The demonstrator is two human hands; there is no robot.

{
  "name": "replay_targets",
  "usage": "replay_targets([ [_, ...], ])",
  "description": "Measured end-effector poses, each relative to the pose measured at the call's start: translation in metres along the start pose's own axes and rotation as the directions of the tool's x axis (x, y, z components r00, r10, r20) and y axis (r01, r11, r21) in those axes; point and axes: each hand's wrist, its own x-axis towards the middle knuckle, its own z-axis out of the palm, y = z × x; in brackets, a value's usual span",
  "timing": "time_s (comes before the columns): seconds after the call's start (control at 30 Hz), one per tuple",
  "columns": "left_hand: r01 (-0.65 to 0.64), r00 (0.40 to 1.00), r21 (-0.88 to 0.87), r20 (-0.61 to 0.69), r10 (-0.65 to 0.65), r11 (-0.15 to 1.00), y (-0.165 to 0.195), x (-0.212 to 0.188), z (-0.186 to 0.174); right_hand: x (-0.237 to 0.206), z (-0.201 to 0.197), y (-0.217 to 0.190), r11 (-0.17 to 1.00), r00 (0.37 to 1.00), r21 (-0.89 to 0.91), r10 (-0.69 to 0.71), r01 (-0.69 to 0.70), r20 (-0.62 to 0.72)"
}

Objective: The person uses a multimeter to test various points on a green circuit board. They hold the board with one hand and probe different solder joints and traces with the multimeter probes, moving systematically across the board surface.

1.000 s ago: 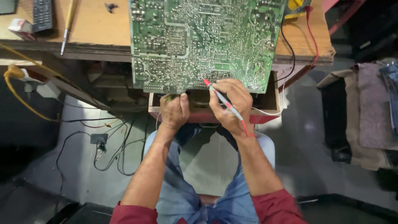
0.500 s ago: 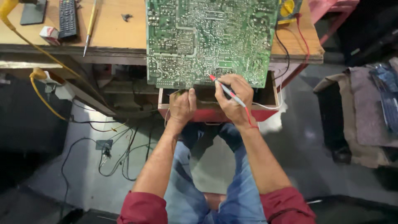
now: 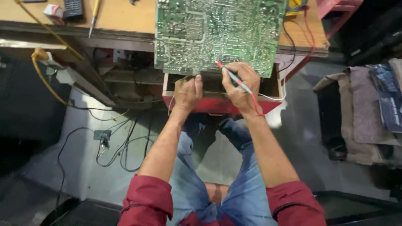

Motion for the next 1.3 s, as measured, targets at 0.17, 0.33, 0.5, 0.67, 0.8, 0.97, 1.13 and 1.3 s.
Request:
replay_targets([
  [0.17,-0.022,1.0,0.012,0.002,0.022,1.0,-0.002,0.0,-0.001,-0.001,0.003,0.002,1.0,1.0,-0.004,-0.018,0.018,-0.011],
  [0.33,-0.029,1.0,-0.02,-0.001,0.029,0.999,-0.004,-0.003,-0.001,-0.005,0.005,0.002,1.0,1.0,-0.011,-0.021,0.021,-0.016],
  [0.5,-0.02,0.999,-0.032,0.04,0.021,0.999,-0.007,-0.006,-0.002,-0.007,0.005,0.001,1.0,1.0,-0.006,0.014,-0.014,-0.009],
  [0.67,-0.022,0.999,-0.03,0.036,0.023,0.999,-0.009,-0.008,0.0,-0.007,0.006,0.001,1.0,1.0,-0.02,0.001,-0.002,-0.013],
  [0.8,-0.044,0.999,-0.048,0.021,0.046,0.998,-0.01,-0.009,0.0,-0.008,0.006,0.001,1.0,1.0,-0.015,0.007,-0.007,-0.008],
  [0.97,-0.047,0.999,-0.02,0.019,0.048,0.999,-0.01,-0.01,-0.001,-0.008,0.006,0.002,1.0,1.0,-0.027,0.002,-0.002,-0.008],
  [1.13,-0.015,0.999,-0.045,0.04,0.017,0.999,-0.011,-0.01,-0.001,-0.008,0.006,0.003,0.999,1.0,-0.035,0.0,0.0,-0.014],
  [1.3,-0.023,0.999,-0.04,0.041,0.024,0.999,-0.011,-0.009,0.001,-0.008,0.004,0.003,0.998,1.0,-0.058,-0.002,0.002,0.013],
])
